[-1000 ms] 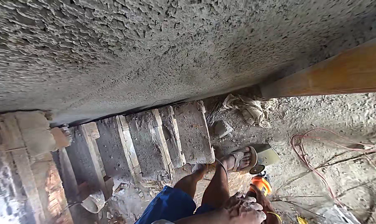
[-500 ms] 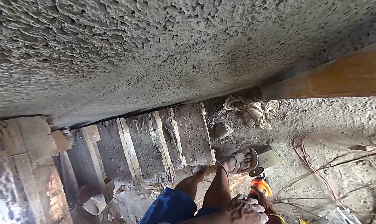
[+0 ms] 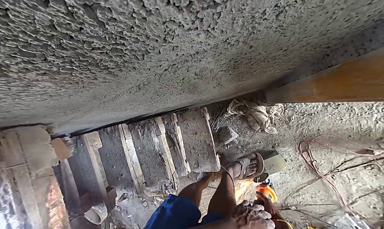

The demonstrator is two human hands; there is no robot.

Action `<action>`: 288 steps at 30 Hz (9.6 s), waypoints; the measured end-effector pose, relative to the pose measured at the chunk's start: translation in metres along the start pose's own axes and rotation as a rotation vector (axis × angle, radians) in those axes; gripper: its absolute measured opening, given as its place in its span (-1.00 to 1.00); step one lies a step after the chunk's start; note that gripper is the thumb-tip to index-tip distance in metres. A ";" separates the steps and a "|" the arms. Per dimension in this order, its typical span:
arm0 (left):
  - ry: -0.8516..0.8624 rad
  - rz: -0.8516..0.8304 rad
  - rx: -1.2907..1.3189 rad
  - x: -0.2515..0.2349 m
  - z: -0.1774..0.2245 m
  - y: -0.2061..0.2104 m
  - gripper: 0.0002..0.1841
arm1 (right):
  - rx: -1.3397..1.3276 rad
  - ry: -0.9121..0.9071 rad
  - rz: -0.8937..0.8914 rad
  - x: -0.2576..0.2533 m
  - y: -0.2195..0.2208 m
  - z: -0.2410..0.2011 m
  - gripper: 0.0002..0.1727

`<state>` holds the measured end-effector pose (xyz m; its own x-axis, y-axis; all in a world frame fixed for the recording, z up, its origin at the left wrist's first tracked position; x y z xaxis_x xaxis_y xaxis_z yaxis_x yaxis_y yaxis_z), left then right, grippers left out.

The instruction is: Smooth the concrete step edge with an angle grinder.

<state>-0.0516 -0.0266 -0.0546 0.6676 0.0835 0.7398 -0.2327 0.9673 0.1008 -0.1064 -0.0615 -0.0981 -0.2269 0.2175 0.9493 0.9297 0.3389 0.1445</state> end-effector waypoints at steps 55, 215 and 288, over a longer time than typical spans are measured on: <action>0.403 0.138 -0.210 -0.007 0.068 0.148 -0.66 | -1.464 0.103 0.154 0.062 -0.009 0.243 -0.62; -0.171 0.303 -0.616 -0.195 -0.178 0.005 -0.48 | -1.343 0.230 0.389 0.070 -0.041 0.246 -0.59; -0.093 0.170 0.163 0.004 0.016 0.092 -0.58 | 0.227 0.471 0.255 -0.008 -0.044 0.166 -0.56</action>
<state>-0.0810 0.0588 -0.0316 0.5427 0.2117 0.8128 -0.4517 0.8894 0.0700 -0.1935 0.0741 -0.1586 0.1977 -0.0948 0.9757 0.8409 0.5279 -0.1191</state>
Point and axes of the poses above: each hand's wrist, its own x-axis away from the middle knuckle, its own y-axis out of the palm, z = x × y, the point moved 8 cm from there along -x, towards the middle knuckle, and after that the axes turned 8 degrees about x, right-handed, at the moved point
